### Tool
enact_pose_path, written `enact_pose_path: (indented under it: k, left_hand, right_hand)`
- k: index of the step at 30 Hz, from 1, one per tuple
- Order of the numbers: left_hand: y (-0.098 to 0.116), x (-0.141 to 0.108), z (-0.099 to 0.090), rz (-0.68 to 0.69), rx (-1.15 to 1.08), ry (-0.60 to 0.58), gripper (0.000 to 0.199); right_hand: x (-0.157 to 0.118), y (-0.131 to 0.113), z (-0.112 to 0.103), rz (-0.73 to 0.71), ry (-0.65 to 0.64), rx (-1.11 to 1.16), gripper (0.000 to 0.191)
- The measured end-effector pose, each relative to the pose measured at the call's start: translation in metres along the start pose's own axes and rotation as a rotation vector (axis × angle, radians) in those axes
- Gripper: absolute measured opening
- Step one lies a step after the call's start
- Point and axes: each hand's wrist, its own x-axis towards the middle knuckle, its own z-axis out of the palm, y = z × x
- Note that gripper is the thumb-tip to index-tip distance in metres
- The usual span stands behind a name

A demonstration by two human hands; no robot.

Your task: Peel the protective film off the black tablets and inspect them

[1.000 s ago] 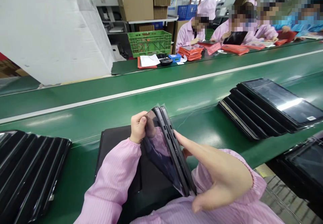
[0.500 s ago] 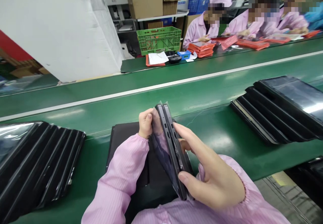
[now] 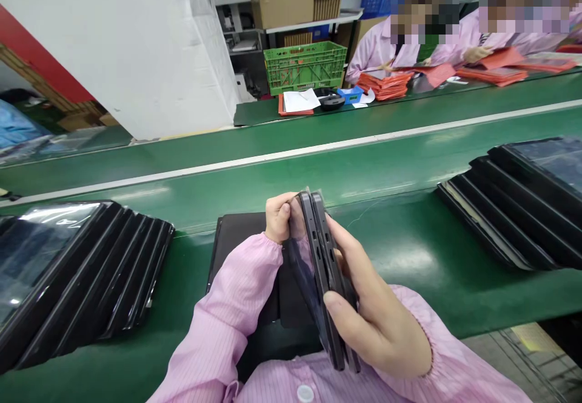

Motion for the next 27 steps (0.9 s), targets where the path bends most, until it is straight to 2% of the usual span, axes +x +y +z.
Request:
enact_pose_path:
  k: [4, 8, 17, 27]
  left_hand:
    - [-0.002, 0.004, -0.002, 0.054, 0.021, -0.021, 0.065]
    - [-0.002, 0.006, -0.003, 0.061, 0.031, -0.021, 0.067]
    - [0.001, 0.006, 0.0, 0.108, 0.005, -0.039, 0.069]
    - [-0.011, 0.006, -0.004, 0.112, 0.001, -0.074, 0.062]
  right_hand:
    - [0.004, 0.005, 0.001, -0.037, -0.032, 0.021, 0.07]
    - [0.006, 0.007, 0.001, -0.077, -0.055, 0.08, 0.069]
    - [0.002, 0.004, 0.0, -0.051, -0.062, 0.1, 0.086]
    - [0.004, 0.009, 0.0, -0.151, -0.08, 0.059, 0.104]
